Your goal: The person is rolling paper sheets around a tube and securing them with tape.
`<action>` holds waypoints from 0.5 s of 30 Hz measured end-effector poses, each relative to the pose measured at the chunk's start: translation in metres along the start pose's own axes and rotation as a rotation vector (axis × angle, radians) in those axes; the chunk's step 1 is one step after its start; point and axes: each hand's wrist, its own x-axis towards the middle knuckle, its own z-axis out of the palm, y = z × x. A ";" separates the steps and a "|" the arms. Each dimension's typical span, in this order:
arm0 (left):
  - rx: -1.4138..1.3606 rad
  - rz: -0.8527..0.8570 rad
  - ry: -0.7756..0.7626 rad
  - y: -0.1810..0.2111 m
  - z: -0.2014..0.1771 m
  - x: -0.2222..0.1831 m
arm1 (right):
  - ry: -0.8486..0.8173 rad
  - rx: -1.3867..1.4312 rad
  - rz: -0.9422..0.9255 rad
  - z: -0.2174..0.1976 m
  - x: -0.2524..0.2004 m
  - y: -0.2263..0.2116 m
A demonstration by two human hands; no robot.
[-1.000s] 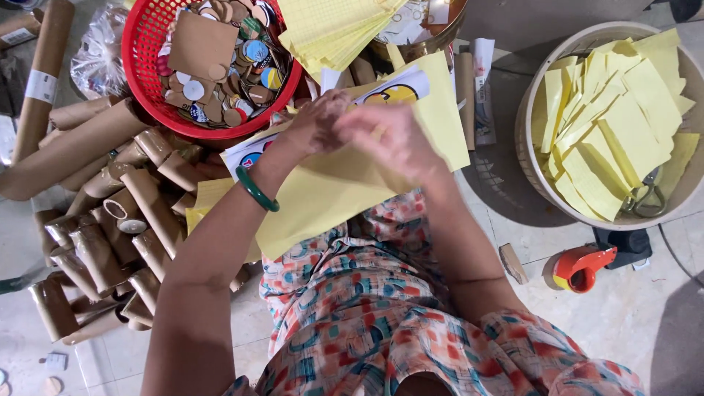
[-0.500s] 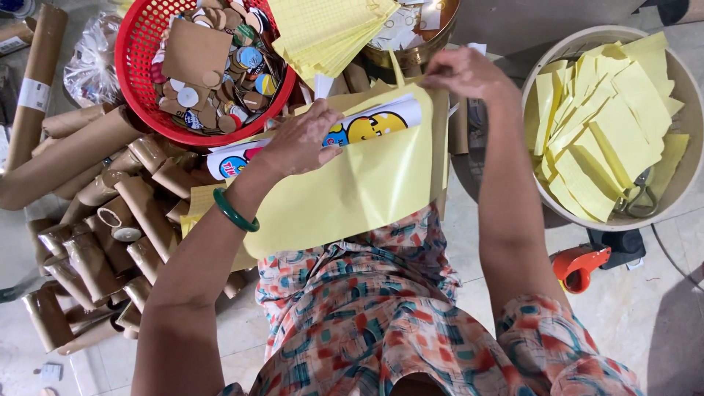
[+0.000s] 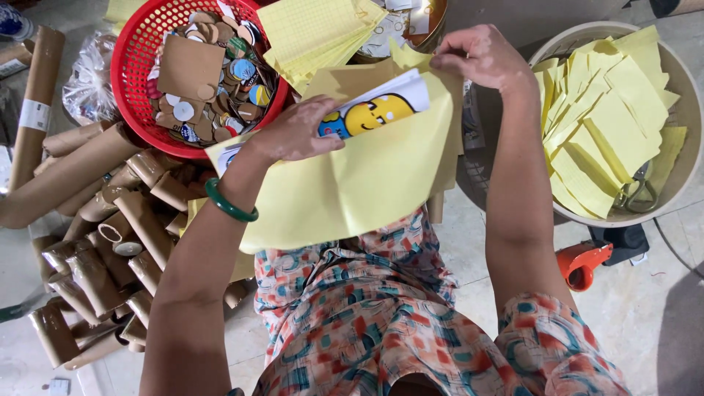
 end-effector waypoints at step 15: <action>0.086 0.020 0.378 0.010 0.019 -0.004 | 0.111 0.152 0.187 0.006 0.005 0.024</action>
